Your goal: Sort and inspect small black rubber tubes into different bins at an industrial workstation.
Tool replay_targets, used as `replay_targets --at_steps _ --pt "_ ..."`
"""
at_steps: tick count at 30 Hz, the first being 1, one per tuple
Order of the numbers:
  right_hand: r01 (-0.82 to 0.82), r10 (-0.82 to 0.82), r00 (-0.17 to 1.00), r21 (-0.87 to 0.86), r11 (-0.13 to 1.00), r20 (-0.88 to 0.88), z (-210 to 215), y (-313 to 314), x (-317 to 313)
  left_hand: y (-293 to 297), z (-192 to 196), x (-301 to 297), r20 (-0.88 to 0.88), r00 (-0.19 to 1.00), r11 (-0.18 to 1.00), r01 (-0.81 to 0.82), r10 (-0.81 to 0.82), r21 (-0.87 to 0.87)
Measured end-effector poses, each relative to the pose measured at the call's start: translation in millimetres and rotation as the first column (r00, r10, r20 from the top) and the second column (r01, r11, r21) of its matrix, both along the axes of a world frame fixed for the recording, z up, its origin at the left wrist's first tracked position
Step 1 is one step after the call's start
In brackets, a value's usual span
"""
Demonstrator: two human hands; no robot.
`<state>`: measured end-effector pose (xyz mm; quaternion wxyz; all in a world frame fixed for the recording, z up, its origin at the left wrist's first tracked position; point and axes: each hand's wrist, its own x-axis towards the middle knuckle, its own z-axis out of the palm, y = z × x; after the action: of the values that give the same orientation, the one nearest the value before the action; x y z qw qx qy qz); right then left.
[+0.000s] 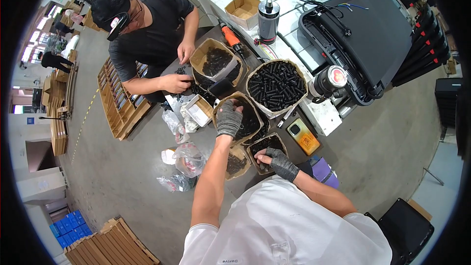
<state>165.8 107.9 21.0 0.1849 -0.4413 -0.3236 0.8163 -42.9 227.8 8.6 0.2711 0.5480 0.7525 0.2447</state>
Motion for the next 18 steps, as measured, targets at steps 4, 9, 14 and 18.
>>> replay_targets --at_steps 4,9,14,18 --pt "-0.013 0.013 1.000 0.032 0.999 0.016 4 -3 -2 -14 8 -14 0.067 0.995 0.979 -0.083 0.071 0.184" --pt "0.077 -0.076 0.997 -0.080 0.994 0.014 0 -9 9 -84 38 -59 0.366 0.921 0.939 -0.236 0.134 0.249" --pt "0.263 -0.305 0.938 -0.233 0.936 -0.166 -12 -20 24 -190 -11 -79 0.082 0.997 1.000 -0.001 0.003 -0.031" --pt "0.263 -0.328 0.923 -0.297 0.918 -0.199 -5 -25 31 -218 -49 -44 -0.118 0.988 0.969 0.067 -0.098 -0.240"
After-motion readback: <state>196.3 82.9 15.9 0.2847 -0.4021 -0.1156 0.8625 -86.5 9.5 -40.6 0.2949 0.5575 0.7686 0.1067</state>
